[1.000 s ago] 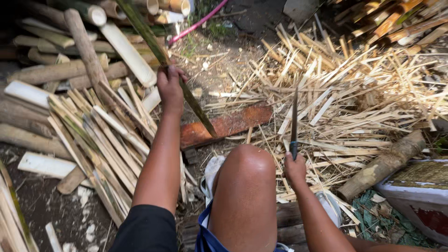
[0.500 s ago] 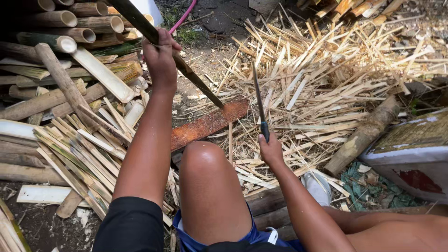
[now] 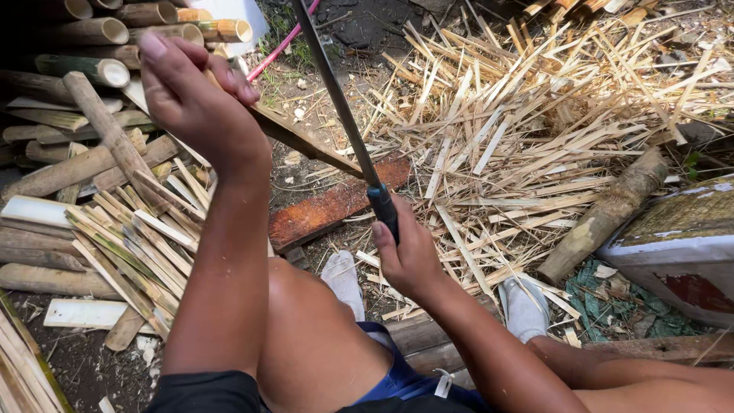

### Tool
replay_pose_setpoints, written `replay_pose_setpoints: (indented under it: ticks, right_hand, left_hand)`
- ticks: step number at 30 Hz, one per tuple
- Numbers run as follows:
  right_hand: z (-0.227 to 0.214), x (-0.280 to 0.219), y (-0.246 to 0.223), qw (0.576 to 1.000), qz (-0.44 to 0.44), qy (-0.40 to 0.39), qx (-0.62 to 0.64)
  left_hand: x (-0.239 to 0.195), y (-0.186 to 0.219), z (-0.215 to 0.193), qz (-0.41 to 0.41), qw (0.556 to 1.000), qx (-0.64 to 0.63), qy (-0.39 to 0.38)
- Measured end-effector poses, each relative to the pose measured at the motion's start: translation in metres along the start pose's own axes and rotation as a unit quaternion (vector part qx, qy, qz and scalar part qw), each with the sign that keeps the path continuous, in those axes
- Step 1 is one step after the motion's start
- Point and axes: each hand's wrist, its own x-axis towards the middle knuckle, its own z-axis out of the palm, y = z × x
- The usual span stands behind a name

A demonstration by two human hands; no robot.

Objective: The person splits bamboo strips into thinner slivers using a knife and a wooden wedge. They repeatedly position a strip against the wedge and push the knife through to separate the material, accumulating thin bamboo slivers on the ground.

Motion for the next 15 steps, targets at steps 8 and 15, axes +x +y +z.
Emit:
replay_pose_setpoints:
  ticks: [8,15]
  right_hand:
    - [0.011,0.014,-0.014,0.961,0.19,-0.149,-0.133]
    - [-0.002,-0.006,-0.032,0.999,-0.015,-0.012,0.032]
  left_hand:
    - [-0.033,0.021,0.016,0.057,0.991,0.117,0.012]
    - [-0.035,0.018,0.015,0.042,0.995,0.093,0.013]
